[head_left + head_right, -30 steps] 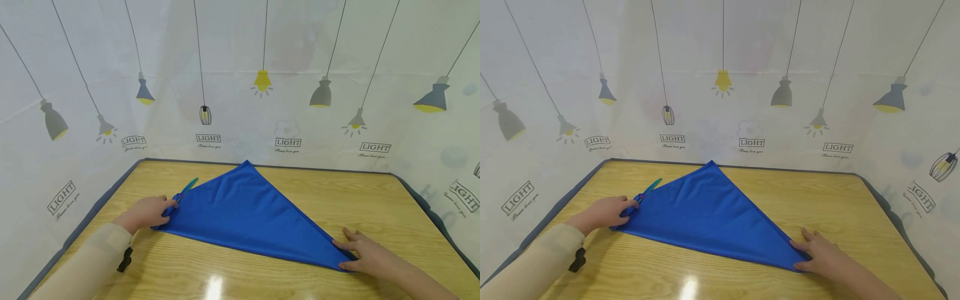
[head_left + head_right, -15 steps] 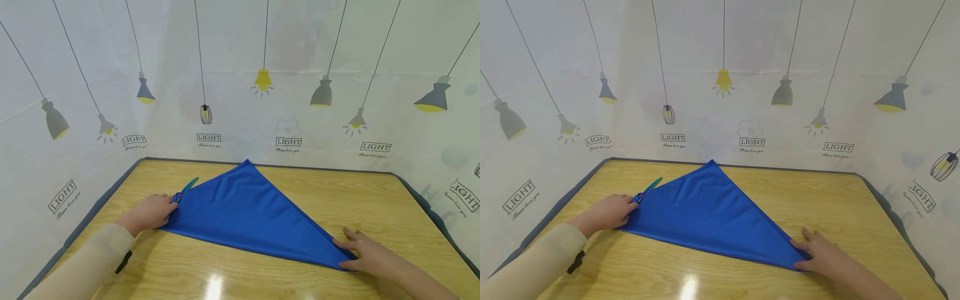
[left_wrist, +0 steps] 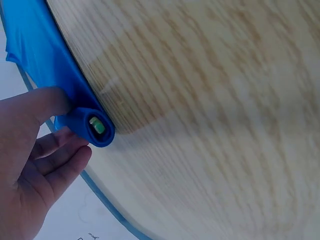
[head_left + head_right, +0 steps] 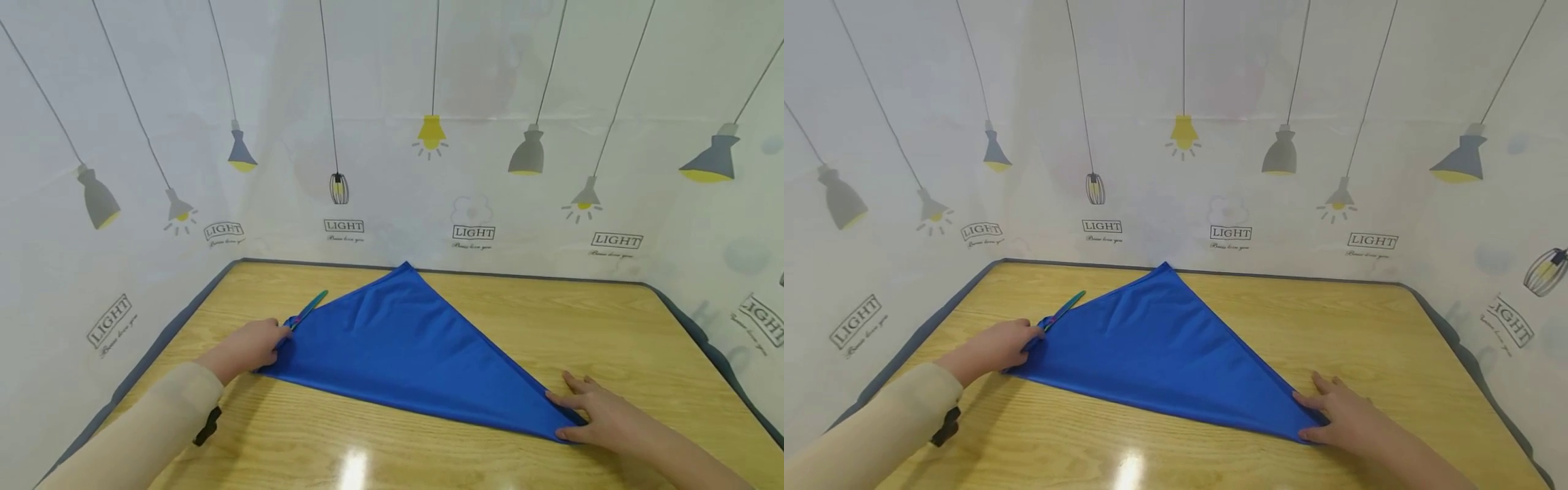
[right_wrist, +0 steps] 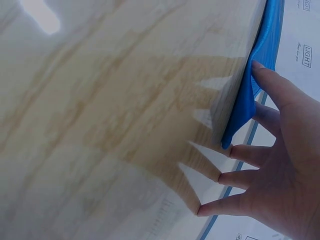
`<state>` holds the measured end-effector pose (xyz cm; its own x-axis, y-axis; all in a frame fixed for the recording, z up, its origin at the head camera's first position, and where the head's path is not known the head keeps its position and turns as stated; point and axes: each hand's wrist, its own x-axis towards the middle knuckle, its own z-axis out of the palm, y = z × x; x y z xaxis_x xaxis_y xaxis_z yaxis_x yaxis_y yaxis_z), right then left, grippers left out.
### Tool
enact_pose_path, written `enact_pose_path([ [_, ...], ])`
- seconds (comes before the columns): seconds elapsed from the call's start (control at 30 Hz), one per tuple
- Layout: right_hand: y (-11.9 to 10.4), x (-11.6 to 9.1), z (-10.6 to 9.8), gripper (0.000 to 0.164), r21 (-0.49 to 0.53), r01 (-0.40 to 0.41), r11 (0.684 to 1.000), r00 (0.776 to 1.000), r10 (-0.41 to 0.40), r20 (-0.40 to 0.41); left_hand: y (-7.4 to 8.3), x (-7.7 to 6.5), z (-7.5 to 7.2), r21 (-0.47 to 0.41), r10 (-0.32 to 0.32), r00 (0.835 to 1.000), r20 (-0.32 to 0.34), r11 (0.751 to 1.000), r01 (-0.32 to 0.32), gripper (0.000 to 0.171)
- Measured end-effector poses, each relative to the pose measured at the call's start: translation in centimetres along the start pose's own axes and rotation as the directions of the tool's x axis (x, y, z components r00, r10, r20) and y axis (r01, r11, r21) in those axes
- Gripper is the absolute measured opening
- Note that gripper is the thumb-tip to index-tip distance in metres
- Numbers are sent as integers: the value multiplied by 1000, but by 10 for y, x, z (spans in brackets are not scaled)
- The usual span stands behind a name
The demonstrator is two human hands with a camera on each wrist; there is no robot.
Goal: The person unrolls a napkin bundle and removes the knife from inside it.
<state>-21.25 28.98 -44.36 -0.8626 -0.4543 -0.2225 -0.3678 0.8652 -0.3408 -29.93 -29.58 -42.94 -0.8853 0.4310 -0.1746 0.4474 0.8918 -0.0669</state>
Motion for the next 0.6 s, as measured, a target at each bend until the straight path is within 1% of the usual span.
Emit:
enact_pose_path([
  [0.07, 1, 0, 0, 65, 4, -3, 1000, 1000, 3, 4, -1, 1, 2, -33, -16, 1000, -3, 999, 16, 31],
  [0.17, 1, 0, 1, 66, 14, -11, 1000, 1000, 11, 9, -3, 1, 4, -76, -38, 999, -24, 996, 36, 31],
  [0.37, 1, -1, 3, 67, 15, -12, 1000, 1000, 12, -1, -13, -3, 9, -125, -95, 994, -58, 988, 87, 31],
  [0.5, 2, -1, 3, 67, 10, -5, 1000, 1000, 5, -9, -20, -7, 10, -123, -100, 993, -69, 988, 91, 29],
  [0.6, 3, -1, 2, 67, 10, -4, 1000, 1000, 4, -7, -22, -10, 11, -102, -76, 993, -89, 993, 67, 27],
])
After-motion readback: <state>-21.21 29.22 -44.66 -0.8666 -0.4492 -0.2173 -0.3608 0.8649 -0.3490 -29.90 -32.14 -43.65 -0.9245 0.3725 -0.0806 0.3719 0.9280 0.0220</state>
